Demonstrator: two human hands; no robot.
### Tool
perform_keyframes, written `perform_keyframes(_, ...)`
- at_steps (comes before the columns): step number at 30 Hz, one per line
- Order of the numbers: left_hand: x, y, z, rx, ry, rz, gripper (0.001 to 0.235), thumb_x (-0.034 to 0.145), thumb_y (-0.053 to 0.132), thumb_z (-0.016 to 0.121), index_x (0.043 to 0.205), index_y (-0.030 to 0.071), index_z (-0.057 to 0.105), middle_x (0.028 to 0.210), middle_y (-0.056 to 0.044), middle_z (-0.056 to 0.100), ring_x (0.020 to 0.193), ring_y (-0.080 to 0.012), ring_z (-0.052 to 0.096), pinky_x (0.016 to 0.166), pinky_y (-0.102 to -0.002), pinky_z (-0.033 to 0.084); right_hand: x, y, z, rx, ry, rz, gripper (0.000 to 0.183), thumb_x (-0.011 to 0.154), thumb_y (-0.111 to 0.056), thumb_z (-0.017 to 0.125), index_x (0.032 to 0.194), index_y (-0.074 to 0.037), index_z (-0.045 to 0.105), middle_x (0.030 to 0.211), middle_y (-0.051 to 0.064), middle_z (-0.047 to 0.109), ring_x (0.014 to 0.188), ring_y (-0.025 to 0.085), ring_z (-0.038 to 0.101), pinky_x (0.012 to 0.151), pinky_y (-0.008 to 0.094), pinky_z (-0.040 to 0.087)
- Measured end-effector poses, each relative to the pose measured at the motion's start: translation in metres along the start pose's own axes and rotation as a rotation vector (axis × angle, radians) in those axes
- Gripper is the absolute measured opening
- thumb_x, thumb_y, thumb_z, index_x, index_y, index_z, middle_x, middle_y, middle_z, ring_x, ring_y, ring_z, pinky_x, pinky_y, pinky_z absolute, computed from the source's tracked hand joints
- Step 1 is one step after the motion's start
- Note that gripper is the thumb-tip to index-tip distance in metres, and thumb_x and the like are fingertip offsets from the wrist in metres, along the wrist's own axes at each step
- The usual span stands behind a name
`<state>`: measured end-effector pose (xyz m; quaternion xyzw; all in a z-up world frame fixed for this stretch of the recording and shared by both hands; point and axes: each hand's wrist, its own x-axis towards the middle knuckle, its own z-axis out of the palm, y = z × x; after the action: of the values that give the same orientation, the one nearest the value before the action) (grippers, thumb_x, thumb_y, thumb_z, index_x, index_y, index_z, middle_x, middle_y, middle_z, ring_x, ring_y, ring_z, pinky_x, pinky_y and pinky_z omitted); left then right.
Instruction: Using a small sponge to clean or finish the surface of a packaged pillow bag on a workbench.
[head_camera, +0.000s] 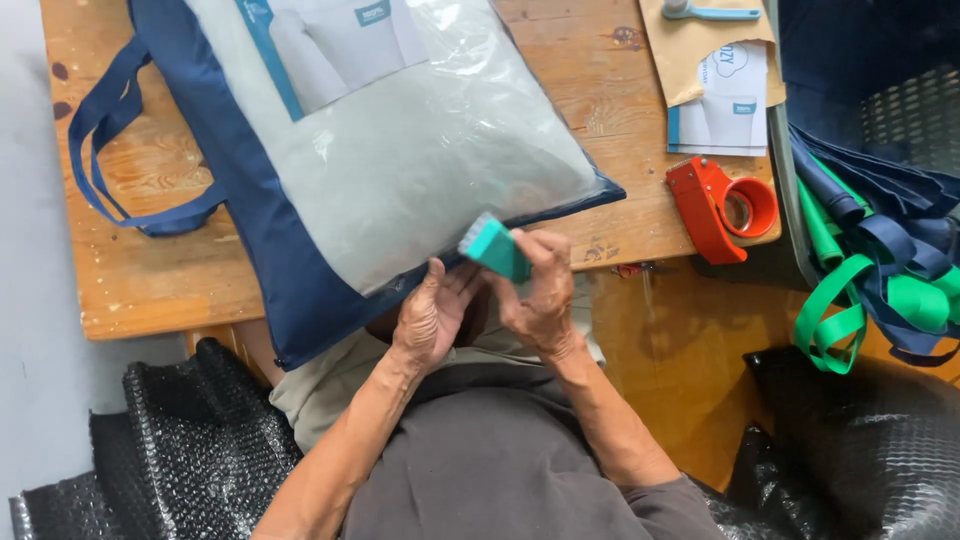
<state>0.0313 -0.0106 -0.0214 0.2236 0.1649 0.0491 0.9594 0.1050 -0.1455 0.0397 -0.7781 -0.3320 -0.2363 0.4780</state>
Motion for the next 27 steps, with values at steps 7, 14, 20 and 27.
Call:
perform_keyframes(7, -0.005, 0.004, 0.014, 0.07, 0.003, -0.009, 0.053, 0.106, 0.038, 0.052, 0.134, -0.007, 0.06, 0.144, -0.033, 0.051, 0.144, -0.0405, 0.04, 0.127, -0.058, 0.021, -0.011, 0.016, 0.029, -0.08, -0.001, -0.059, 0.052, 0.079, -0.021, 0.087, 0.124, -0.005, 0.067, 0.107, 0.012, 0.06, 0.099, 0.034, 0.064, 0.089, 0.043, 0.053)
perform_keyframes(14, -0.002, 0.004, 0.012, 0.045, 0.015, -0.022, 0.059, 0.106, 0.039, 0.05, 0.138, -0.01, 0.056, 0.147, -0.033, 0.047, 0.146, -0.0406, 0.038, 0.128, -0.055, 0.02, -0.002, 0.035, -0.016, -0.134, 0.135, 0.038, 0.046, 0.09, -0.02, 0.079, 0.128, -0.001, 0.06, 0.111, 0.014, 0.055, 0.1, 0.035, 0.062, 0.09, 0.041, 0.05)
perform_keyframes(20, 0.016, -0.005, 0.035, -0.016, -0.016, -0.11, 0.049, 0.104, 0.035, 0.057, 0.133, -0.005, 0.061, 0.144, -0.029, 0.054, 0.141, -0.0367, 0.048, 0.126, -0.052, 0.03, -0.001, 0.001, 0.005, -0.031, 0.047, 0.007, 0.056, 0.084, -0.026, 0.085, 0.13, -0.003, 0.062, 0.11, 0.013, 0.06, 0.1, 0.034, 0.065, 0.09, 0.042, 0.051)
perform_keyframes(27, 0.009, 0.004, 0.041, 0.132, 0.041, -0.07, 0.056, 0.105, 0.038, 0.054, 0.131, -0.01, 0.062, 0.14, -0.033, 0.055, 0.14, -0.0366, 0.047, 0.127, -0.052, 0.026, -0.012, 0.035, 0.008, -0.138, 0.07, -0.003, 0.054, 0.083, -0.021, 0.086, 0.127, 0.0, 0.061, 0.109, 0.017, 0.057, 0.098, 0.039, 0.064, 0.088, 0.045, 0.052)
